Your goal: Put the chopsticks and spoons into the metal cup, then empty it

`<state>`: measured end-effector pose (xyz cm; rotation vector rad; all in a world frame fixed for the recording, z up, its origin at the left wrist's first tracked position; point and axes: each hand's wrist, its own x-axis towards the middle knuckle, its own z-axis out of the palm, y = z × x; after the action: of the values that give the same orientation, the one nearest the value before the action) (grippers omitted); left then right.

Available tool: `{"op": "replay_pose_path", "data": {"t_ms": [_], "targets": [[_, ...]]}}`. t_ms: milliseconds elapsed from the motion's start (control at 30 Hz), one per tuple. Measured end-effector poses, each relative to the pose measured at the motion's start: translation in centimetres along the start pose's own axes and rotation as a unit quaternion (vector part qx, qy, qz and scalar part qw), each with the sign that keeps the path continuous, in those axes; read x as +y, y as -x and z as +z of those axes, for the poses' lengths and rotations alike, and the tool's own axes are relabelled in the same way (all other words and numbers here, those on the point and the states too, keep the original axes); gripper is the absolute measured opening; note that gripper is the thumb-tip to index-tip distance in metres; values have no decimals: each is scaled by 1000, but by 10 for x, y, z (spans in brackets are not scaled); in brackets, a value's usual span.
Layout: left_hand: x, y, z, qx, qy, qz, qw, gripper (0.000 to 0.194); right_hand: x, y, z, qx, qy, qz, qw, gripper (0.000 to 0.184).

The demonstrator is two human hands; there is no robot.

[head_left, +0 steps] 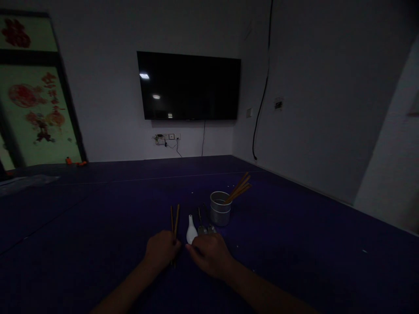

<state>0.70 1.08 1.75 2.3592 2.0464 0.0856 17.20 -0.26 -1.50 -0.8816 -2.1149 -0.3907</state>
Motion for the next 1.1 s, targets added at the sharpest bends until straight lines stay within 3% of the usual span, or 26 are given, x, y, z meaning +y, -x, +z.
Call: {"op": "replay_pose_path", "data": {"t_ms": [700, 833, 900, 1000, 1100], "targets": [[-2, 0, 4, 6, 32, -19, 999, 33, 0, 0, -1, 13, 6, 7, 1000, 36], [-8, 1, 6, 98, 49, 5, 994, 34, 1, -3, -3, 43, -36, 90, 994, 40], [-10, 2, 9, 175, 29, 60, 982, 35, 2, -5, -7, 50, -90, 147, 984, 37], [-11, 4, 16, 291, -10, 203, 935, 37, 3, -7, -15, 58, -169, 223, 958, 37], [-8, 6, 23, 367, -38, 315, 874, 35, 4, -6, -19, 68, -230, 246, 939, 47]]}}
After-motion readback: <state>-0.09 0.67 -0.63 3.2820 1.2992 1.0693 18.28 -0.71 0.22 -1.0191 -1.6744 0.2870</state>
